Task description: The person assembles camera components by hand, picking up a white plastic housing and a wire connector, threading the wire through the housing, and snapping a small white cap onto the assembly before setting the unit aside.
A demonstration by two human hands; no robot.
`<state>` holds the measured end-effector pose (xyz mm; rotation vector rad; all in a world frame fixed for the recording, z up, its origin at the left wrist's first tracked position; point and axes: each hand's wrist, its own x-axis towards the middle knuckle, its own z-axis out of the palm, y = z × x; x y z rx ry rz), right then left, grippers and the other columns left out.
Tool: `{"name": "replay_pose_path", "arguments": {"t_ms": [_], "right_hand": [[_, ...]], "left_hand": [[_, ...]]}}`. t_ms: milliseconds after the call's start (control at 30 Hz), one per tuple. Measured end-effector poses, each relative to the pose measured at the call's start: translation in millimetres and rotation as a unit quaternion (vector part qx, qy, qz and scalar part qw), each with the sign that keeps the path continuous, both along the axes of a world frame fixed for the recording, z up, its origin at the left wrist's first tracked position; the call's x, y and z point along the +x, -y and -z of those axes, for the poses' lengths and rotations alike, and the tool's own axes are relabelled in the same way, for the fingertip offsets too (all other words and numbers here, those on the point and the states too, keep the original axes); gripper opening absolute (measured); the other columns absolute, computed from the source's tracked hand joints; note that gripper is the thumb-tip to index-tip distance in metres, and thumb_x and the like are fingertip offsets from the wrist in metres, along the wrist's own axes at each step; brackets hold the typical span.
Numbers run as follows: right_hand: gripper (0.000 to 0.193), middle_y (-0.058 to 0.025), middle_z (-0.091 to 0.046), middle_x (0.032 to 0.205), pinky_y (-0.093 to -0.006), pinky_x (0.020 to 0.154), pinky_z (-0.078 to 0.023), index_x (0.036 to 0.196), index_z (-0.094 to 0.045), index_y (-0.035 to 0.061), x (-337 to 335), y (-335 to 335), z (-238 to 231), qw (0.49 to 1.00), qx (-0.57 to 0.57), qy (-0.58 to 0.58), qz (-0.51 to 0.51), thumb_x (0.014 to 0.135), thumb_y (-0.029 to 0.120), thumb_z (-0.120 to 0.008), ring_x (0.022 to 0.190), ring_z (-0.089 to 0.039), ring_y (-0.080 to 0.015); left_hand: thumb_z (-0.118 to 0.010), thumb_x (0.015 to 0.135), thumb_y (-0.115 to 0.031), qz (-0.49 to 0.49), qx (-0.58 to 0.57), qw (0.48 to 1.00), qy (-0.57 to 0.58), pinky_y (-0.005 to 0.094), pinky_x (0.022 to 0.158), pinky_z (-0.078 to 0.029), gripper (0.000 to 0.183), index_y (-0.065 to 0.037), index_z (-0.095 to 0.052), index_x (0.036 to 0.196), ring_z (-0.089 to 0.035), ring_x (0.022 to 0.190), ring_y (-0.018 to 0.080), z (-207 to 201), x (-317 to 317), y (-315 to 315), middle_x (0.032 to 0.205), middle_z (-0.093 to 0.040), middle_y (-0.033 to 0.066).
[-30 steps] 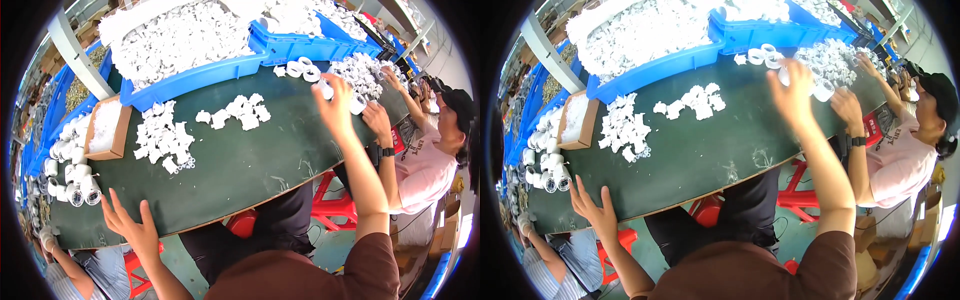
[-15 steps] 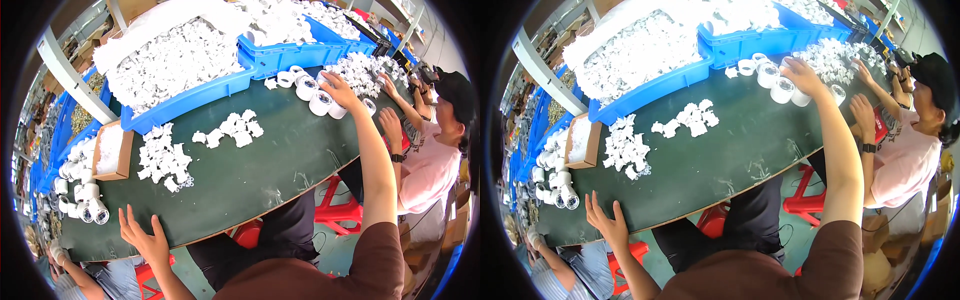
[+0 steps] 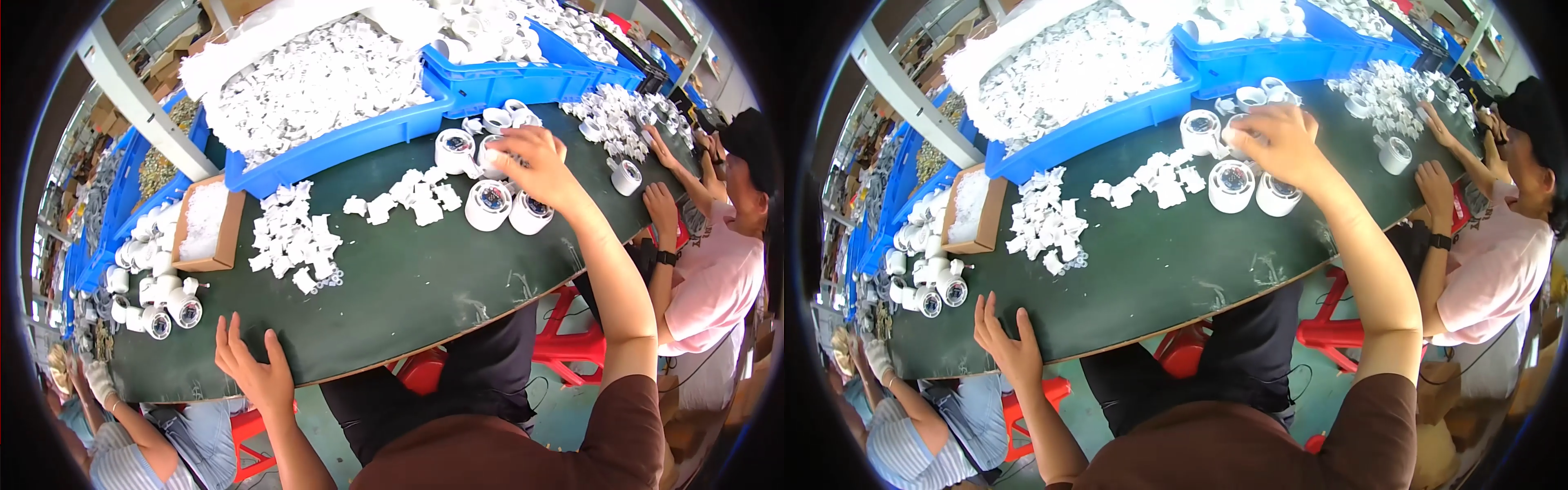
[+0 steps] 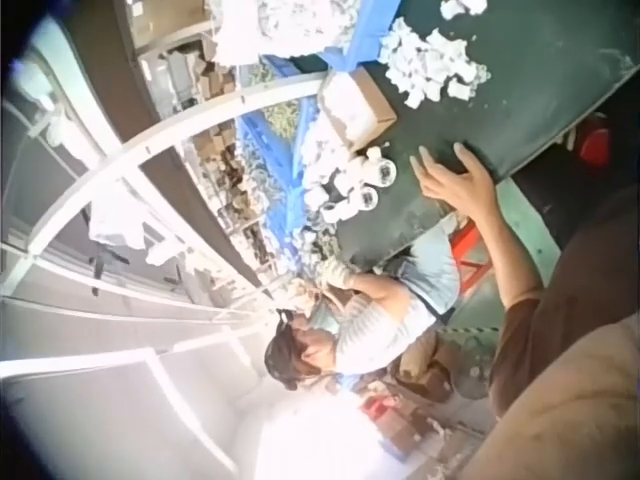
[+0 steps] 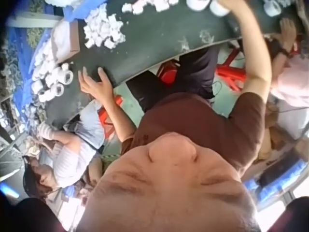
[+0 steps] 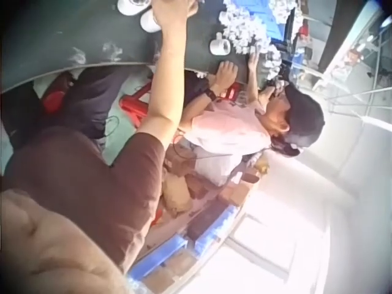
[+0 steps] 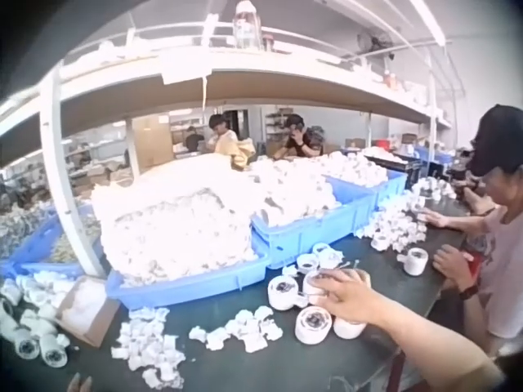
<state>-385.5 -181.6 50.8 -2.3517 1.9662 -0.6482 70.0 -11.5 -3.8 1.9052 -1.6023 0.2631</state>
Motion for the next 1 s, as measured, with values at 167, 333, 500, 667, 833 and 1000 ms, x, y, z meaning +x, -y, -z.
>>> {"name": "replay_pose_path", "arguments": {"t_ms": [167,333,500,667,833,1000], "right_hand": [[0.055,-0.014,-0.062,0.133,-0.0497,0.115,-0.022,0.127,-0.067,0.0137,45.7,24.9,-6.1,0.998,-0.06,-0.031,-0.005,0.087,0.051,-0.071,0.131,-0.046,-0.0317],[0.074,-0.0189,-0.069,0.119,-0.048,0.115,-0.024,0.135,-0.058,0.0121,60.0,53.6,-6.9,0.996,0.081,-0.016,-0.028,0.078,0.055,-0.076,0.118,-0.059,-0.0385],[0.064,-0.0144,-0.065,0.117,-0.0312,0.09,-0.049,0.137,-0.053,0.0072,49.6,42.4,-28.0,0.912,0.13,0.388,0.011,0.086,0.038,-0.078,0.108,-0.063,-0.0201],[0.069,-0.0105,-0.061,0.124,-0.0338,0.1,-0.044,0.143,-0.044,0.0087,70.9,-5.1,-46.7,0.877,0.056,0.449,-0.161,0.084,0.022,-0.077,0.117,-0.058,-0.0197],[0.071,-0.0109,-0.059,0.129,-0.0431,0.103,-0.04,0.132,-0.054,0.0103,137.9,-76.4,-30.6,0.933,-0.009,0.143,-0.33,0.067,0.012,-0.084,0.117,-0.055,-0.0305],[0.062,0.0005,-0.061,0.134,-0.0431,0.104,-0.035,0.128,-0.059,0.0188,177.6,-110.1,-1.4,0.873,-0.13,0.034,-0.469,0.07,0.009,-0.078,0.113,-0.055,-0.0209]], "left_hand": [[-0.069,0.089,-0.011,0.0,-0.01,1.0,-0.002,0.0436,0.098,-0.043,0.05,-0.004,-0.055,0.136,-0.045,0.125,0.0357,-2.7,-1.5,-0.9,0.145,-0.048,0.0158],[-0.069,0.089,-0.01,-0.008,-0.01,0.999,-0.035,0.0441,0.099,-0.043,0.042,-0.003,-0.059,0.129,-0.048,0.123,0.0356,-2.3,-1.4,-2.0,0.139,-0.054,0.0152],[-0.069,0.087,-0.009,-0.004,-0.014,0.999,-0.038,0.0447,0.099,-0.043,0.038,-0.003,-0.061,0.124,-0.05,0.121,0.036,-5.8,-4.8,1.3,0.134,-0.057,0.015],[-0.066,0.091,-0.008,0.017,-0.048,0.998,-0.039,0.0424,0.098,-0.042,0.031,-0.004,-0.064,0.121,-0.051,0.12,0.0333,-3.6,-1.7,-2.7,0.132,-0.058,0.0146],[-0.068,0.087,-0.012,0.146,-0.039,0.977,-0.149,0.0426,0.103,-0.04,0.033,-0.002,-0.065,0.119,-0.052,0.121,0.0316,-18.5,-25.1,-23.9,0.132,-0.057,0.0177],[-0.088,0.073,-0.022,0.341,0.101,0.888,-0.292,0.0443,0.108,-0.041,0.092,-0.001,-0.039,0.148,-0.049,0.13,0.0376,-36.4,-63.6,-13.1,0.144,-0.05,0.0194]]}}
